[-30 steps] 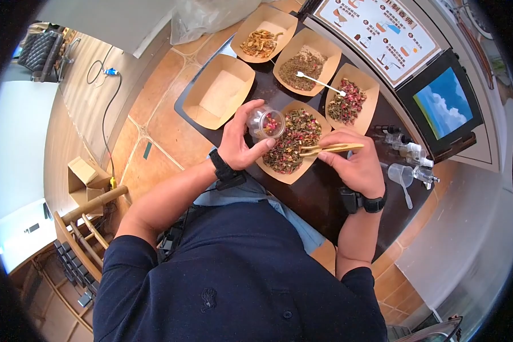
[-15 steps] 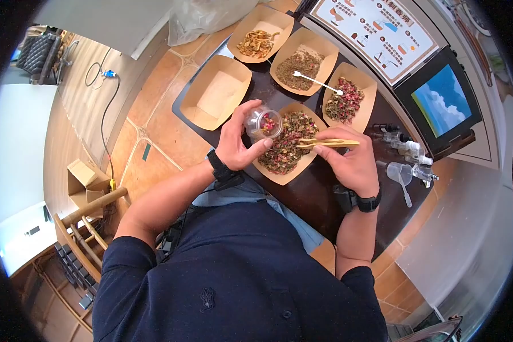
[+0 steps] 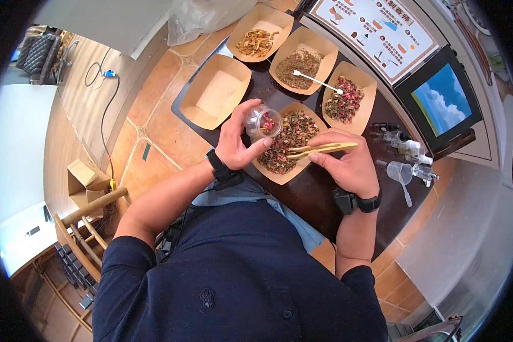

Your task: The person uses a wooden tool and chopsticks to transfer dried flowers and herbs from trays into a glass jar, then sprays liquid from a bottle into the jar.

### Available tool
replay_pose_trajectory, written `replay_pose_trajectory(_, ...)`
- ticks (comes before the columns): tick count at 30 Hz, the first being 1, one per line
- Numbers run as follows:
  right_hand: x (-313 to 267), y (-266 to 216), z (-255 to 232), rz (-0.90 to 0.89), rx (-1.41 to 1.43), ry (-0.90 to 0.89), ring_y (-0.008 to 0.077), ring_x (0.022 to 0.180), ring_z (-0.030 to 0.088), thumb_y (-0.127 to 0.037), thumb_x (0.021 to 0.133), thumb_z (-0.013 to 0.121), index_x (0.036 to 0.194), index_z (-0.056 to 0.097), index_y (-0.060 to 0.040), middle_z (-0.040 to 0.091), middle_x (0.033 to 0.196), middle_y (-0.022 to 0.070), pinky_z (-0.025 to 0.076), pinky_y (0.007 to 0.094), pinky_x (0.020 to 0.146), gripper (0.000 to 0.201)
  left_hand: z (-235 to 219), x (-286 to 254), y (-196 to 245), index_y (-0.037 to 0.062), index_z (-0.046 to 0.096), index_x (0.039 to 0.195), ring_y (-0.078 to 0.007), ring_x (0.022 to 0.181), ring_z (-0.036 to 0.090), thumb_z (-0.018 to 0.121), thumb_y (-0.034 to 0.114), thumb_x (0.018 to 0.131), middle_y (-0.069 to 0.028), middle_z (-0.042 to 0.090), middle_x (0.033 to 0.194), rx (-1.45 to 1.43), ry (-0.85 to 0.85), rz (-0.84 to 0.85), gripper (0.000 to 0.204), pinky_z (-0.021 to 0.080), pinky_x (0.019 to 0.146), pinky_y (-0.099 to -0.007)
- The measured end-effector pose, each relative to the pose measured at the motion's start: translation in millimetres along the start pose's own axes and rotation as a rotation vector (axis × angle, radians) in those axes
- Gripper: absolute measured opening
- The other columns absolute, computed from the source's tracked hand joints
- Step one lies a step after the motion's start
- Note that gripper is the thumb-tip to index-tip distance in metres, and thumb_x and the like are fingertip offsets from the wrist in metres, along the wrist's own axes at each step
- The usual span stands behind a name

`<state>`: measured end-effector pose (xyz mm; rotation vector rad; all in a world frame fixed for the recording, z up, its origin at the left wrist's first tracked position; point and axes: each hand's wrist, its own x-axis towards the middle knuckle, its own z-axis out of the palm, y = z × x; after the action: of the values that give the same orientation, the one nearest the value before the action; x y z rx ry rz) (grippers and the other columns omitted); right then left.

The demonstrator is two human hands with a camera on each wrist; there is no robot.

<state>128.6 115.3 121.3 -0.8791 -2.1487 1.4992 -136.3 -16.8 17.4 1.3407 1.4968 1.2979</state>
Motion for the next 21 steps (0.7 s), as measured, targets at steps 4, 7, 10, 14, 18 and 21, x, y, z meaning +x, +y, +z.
replay_pose_trajectory(4,-0.1,6.7,-8.0,-0.047,-0.053,0.035,0.0189,0.091,0.074,-0.002,0.086,0.086,0.106,0.08,0.0005,0.079,0.101,0.0109,0.057,0.0321,0.082,0.021,-0.7,0.2,0.0,-0.0007,0.036,0.161,-0.0258,0.131,0.062,0.084,0.028,0.092,-0.0172,0.059,0.142,0.011,-0.003,-0.002,0.089,0.05,0.114,-0.0415)
replay_pose_trajectory(7,-1.0,5.8,-8.3,0.022,-0.029,0.119,0.0201,0.09,0.074,-0.001,0.086,0.086,0.106,0.08,0.0005,0.079,0.101,0.0122,0.057,0.0324,0.082,0.021,-0.4,0.1,1.0,-0.0006,0.036,0.161,-0.0256,0.132,0.062,0.084,0.028,0.092,-0.0172,0.059,0.142,0.003,-0.004,-0.006,0.089,0.05,0.114,-0.0414)
replay_pose_trajectory(10,0.7,2.3,-0.7,-0.013,0.016,0.147,0.0213,0.092,0.074,0.001,0.085,0.086,0.106,0.08,0.0005,0.079,0.101,0.0128,0.057,0.0329,0.083,0.021,-0.3,0.1,0.7,-0.0005,0.036,0.161,-0.0255,0.131,0.062,0.084,0.028,0.093,-0.0171,0.059,0.142,0.012,-0.004,0.004,0.089,0.05,0.114,-0.0413)
replay_pose_trajectory(14,3.8,6.7,11.1,-0.074,0.04,0.086,0.0232,0.095,0.075,0.002,0.085,0.086,0.105,0.081,0.0001,0.079,0.102,0.0134,0.058,0.0337,0.083,0.021,5.8,0.6,5.6,0.0003,0.043,0.157,-0.0258,0.123,0.067,0.086,0.03,0.089,-0.0186,0.066,0.133,-0.059,0.074,0.006,0.085,0.052,0.109,-0.0395)
replay_pose_trajectory(18,5.2,7.6,15.9,-0.084,0.058,0.088,0.0241,0.095,0.075,0.002,0.084,0.086,0.105,0.08,0.0,0.079,0.103,0.0137,0.058,0.0339,0.083,0.022,5.8,0.5,6.5,0.0001,0.042,0.157,-0.025,0.124,0.066,0.085,0.028,0.09,-0.0186,0.065,0.134,-0.059,0.069,0.003,0.085,0.051,0.11,-0.0392)
replay_pose_trajectory(21,5.5,7.2,13.3,-0.102,-0.07,0.19,0.023,0.094,0.076,0.001,0.085,0.086,0.105,0.08,0.0003,0.078,0.104,0.0129,0.058,0.0332,0.083,0.021,3.9,0.5,6.6,0.0001,0.042,0.157,-0.0252,0.124,0.066,0.086,0.029,0.09,-0.0186,0.065,0.134,-0.035,0.067,0.01,0.085,0.051,0.11,-0.0395)
